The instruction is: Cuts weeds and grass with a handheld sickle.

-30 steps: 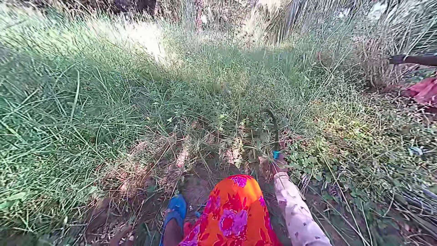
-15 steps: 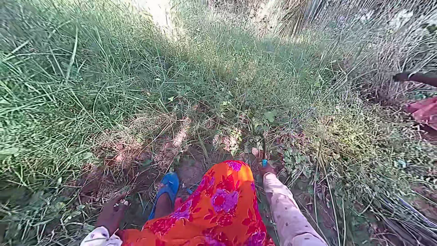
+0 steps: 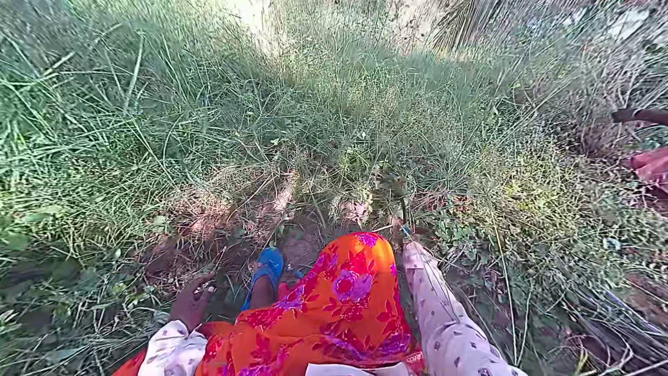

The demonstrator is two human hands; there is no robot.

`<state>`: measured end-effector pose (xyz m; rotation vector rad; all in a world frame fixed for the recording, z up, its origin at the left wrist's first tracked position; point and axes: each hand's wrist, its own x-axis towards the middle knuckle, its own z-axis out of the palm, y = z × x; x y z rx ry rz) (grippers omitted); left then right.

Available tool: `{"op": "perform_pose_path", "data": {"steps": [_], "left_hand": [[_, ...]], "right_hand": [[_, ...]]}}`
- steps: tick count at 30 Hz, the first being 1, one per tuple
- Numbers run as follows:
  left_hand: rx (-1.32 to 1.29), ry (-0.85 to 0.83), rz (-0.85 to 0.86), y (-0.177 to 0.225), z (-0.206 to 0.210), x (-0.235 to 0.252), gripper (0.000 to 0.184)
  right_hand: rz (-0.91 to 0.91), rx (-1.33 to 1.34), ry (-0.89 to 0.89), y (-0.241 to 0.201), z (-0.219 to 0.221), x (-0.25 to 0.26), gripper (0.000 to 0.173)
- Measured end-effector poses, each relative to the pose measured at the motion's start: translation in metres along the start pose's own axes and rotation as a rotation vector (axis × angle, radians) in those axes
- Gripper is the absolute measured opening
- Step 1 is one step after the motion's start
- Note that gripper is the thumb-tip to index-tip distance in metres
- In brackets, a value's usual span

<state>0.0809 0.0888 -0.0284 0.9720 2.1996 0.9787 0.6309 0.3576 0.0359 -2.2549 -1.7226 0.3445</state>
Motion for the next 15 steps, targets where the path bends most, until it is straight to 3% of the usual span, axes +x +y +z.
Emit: {"op": "perform_pose_path", "data": {"steps": [1,4,6,7,8,9,11,15], "left_hand": [[-0.024,0.002,-0.004,0.000,-0.002,-0.002,0.042],[-0.062,0.026,-0.030,0.000,-0.002,-0.003,0.042],[-0.050,0.017,-0.041,0.001,-0.001,-0.004,0.042],[-0.043,0.013,-0.045,0.004,-0.002,-0.005,0.042],[-0.049,0.013,-0.045,0.009,-0.003,-0.007,0.043],[-0.060,0.016,-0.042,0.013,-0.004,-0.007,0.044],[-0.078,0.029,-0.030,0.019,-0.007,-0.012,0.044],[-0.121,0.041,-0.018,0.025,-0.013,-0.023,0.044]], "right_hand": [[-0.059,-0.032,0.073,0.000,0.003,0.002,0.044],[-0.006,-0.133,-0.064,-0.030,-0.021,0.005,0.044],[0.089,0.008,-0.062,-0.048,-0.017,0.002,0.045],[0.131,0.129,0.105,-0.053,0.007,0.011,0.042],[0.169,0.272,0.005,-0.059,0.002,0.019,0.042],[0.145,0.280,-0.106,-0.053,-0.004,0.021,0.046],[0.116,0.014,-0.287,-0.026,-0.016,0.029,0.051],[0.196,0.015,-0.273,0.013,-0.056,0.010,0.052]]}}
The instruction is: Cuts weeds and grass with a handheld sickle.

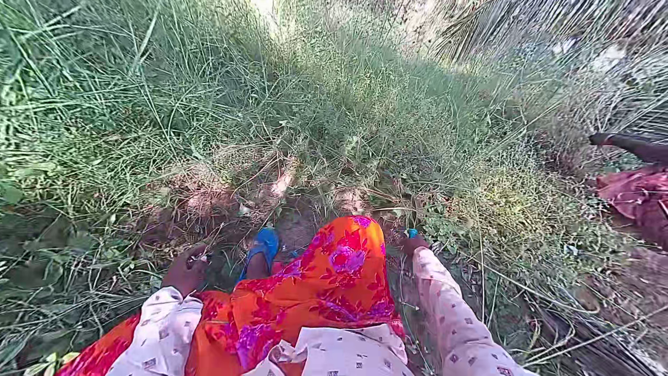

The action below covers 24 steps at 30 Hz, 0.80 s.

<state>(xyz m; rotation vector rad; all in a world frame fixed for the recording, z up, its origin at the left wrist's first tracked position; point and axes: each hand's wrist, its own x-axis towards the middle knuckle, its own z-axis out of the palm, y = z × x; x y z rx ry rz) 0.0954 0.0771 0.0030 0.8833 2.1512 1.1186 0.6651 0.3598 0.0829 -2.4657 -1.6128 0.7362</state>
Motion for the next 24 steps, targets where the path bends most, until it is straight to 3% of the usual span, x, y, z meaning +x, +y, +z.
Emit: {"op": "perform_pose_path", "data": {"steps": [6,9,13,18,21,24], "left_hand": [[-0.043,0.041,0.009,-0.025,0.001,0.006,0.042],[-0.015,0.011,-0.051,-0.016,0.001,0.011,0.042],[0.103,-0.058,-0.067,-0.020,0.009,0.026,0.044],[0.136,-0.106,-0.070,-0.015,0.011,0.018,0.041],[0.030,-0.049,-0.059,-0.009,0.006,0.005,0.041],[-0.040,-0.005,-0.031,-0.005,0.003,-0.002,0.042]], "right_hand": [[0.018,0.085,0.041,-0.003,0.011,-0.010,0.053],[0.016,0.024,0.018,-0.004,0.025,-0.005,0.051],[0.020,-0.160,0.002,-0.014,0.034,0.023,0.053],[0.044,-0.067,0.074,-0.029,0.047,0.086,0.055],[-0.053,-0.172,0.169,-0.023,0.047,0.036,0.048],[-0.085,-0.148,0.137,-0.051,0.028,-0.026,0.043]]}}
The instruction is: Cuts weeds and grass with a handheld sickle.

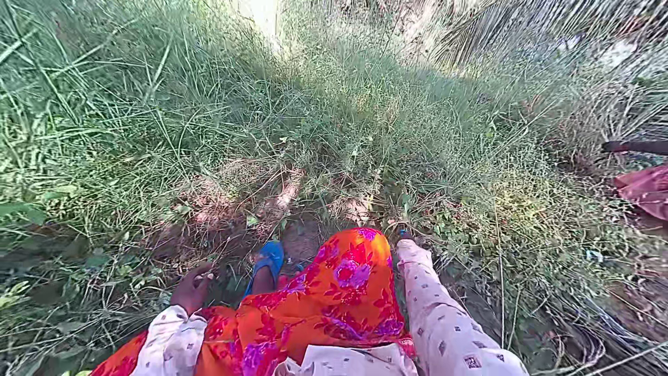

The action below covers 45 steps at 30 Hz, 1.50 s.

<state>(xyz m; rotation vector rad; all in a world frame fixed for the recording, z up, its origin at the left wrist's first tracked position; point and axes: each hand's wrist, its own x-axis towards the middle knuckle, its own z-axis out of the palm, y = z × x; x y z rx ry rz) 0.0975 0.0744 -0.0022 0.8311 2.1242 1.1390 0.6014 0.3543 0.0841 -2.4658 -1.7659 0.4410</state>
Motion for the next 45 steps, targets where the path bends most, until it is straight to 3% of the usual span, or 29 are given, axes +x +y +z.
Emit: {"op": "perform_pose_path", "data": {"steps": [4,5,6,7,8,10,14,17,22,28,33,35,39,42,45], "left_hand": [[-0.076,0.017,0.069,0.003,-0.002,-0.002,0.040],[-0.061,-0.009,0.059,0.003,-0.003,-0.002,0.040],[-0.044,-0.035,0.050,-0.001,-0.005,-0.001,0.041],[-0.042,-0.052,0.044,-0.007,-0.004,0.000,0.041],[-0.057,-0.053,0.038,-0.017,-0.001,0.000,0.041],[-0.098,-0.030,0.046,-0.022,-0.006,0.002,0.041],[-0.221,-0.081,0.071,-0.015,-0.013,0.003,0.043],[-0.192,-0.098,0.030,-0.011,-0.011,0.009,0.044],[-0.016,-0.154,0.081,-0.035,-0.004,0.008,0.045],[-0.342,0.014,-0.010,-0.005,-0.013,-0.028,0.041],[-0.303,-0.023,0.009,-0.009,-0.006,-0.015,0.044],[-0.280,-0.045,0.001,-0.014,-0.003,-0.008,0.045],[-0.244,-0.036,-0.049,-0.017,-0.003,-0.002,0.043],[-0.256,-0.024,-0.051,-0.016,-0.004,-0.001,0.043],[-0.275,-0.025,-0.061,-0.015,-0.005,0.001,0.043]], "right_hand": [[-0.100,-0.286,0.032,-0.003,-0.037,-0.085,0.047],[-0.148,-0.254,0.268,0.009,-0.025,-0.094,0.048],[-0.241,-0.220,0.708,0.027,0.003,-0.086,0.047],[-0.150,-0.313,0.243,0.025,-0.040,-0.116,0.045],[-0.076,-0.359,-0.013,0.030,-0.064,-0.126,0.045],[-0.032,-0.312,-0.211,0.050,-0.076,-0.136,0.055],[-0.004,-0.276,-0.177,0.129,-0.058,-0.186,0.061],[0.052,-0.163,-0.082,0.146,-0.032,-0.173,0.055],[0.009,0.152,-0.013,0.091,-0.033,-0.149,0.053],[-0.269,0.357,0.218,-0.001,-0.106,-0.112,0.056],[-0.238,0.330,0.262,-0.039,-0.130,-0.049,0.059],[-0.137,0.281,0.193,-0.043,-0.111,-0.017,0.062],[0.057,0.312,0.057,-0.023,-0.022,0.025,0.054],[0.117,0.291,-0.108,0.005,0.035,0.020,0.051],[0.103,0.416,-0.035,0.025,0.057,0.002,0.047]]}}
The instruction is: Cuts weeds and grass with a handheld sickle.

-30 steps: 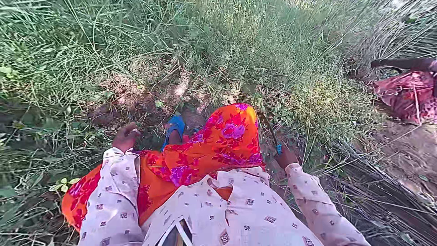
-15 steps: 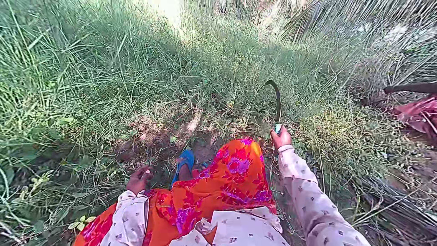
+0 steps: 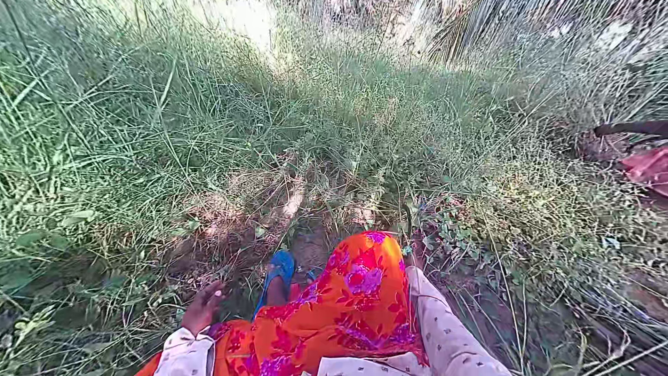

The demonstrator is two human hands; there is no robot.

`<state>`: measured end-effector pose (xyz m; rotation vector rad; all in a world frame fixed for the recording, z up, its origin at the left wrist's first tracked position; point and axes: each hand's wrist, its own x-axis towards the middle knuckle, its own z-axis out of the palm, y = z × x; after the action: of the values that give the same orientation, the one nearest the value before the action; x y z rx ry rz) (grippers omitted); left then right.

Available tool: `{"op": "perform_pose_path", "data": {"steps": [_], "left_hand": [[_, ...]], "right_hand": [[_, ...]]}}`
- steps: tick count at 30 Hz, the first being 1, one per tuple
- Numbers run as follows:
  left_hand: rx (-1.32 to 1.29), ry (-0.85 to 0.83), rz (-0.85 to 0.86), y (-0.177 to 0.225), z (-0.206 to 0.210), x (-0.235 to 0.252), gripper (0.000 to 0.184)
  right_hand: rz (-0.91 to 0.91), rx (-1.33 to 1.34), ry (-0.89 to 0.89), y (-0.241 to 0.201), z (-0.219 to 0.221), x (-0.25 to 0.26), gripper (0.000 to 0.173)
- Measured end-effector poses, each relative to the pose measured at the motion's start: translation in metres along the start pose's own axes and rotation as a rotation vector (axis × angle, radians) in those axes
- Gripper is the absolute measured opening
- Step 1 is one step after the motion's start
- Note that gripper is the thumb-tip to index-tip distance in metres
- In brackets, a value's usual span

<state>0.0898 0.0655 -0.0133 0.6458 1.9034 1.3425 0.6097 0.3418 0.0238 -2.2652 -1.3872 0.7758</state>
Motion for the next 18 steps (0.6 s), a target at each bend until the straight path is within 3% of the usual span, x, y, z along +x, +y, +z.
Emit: {"op": "perform_pose_path", "data": {"steps": [5,8,11,18], "left_hand": [[0.046,-0.013,0.006,-0.003,-0.001,0.002,0.043],[0.051,-0.012,-0.002,-0.009,-0.005,-0.001,0.043],[0.033,-0.005,0.018,-0.018,-0.004,0.005,0.045],[0.213,-0.008,-0.012,-0.020,-0.003,0.018,0.041]], "right_hand": [[0.013,-0.267,-0.097,-0.011,-0.061,-0.025,0.064],[0.009,-0.266,-0.044,0.025,-0.080,-0.044,0.059],[0.024,-0.232,-0.076,0.009,-0.100,-0.044,0.056],[-0.012,-0.250,-0.139,0.019,-0.046,-0.004,0.054]]}}
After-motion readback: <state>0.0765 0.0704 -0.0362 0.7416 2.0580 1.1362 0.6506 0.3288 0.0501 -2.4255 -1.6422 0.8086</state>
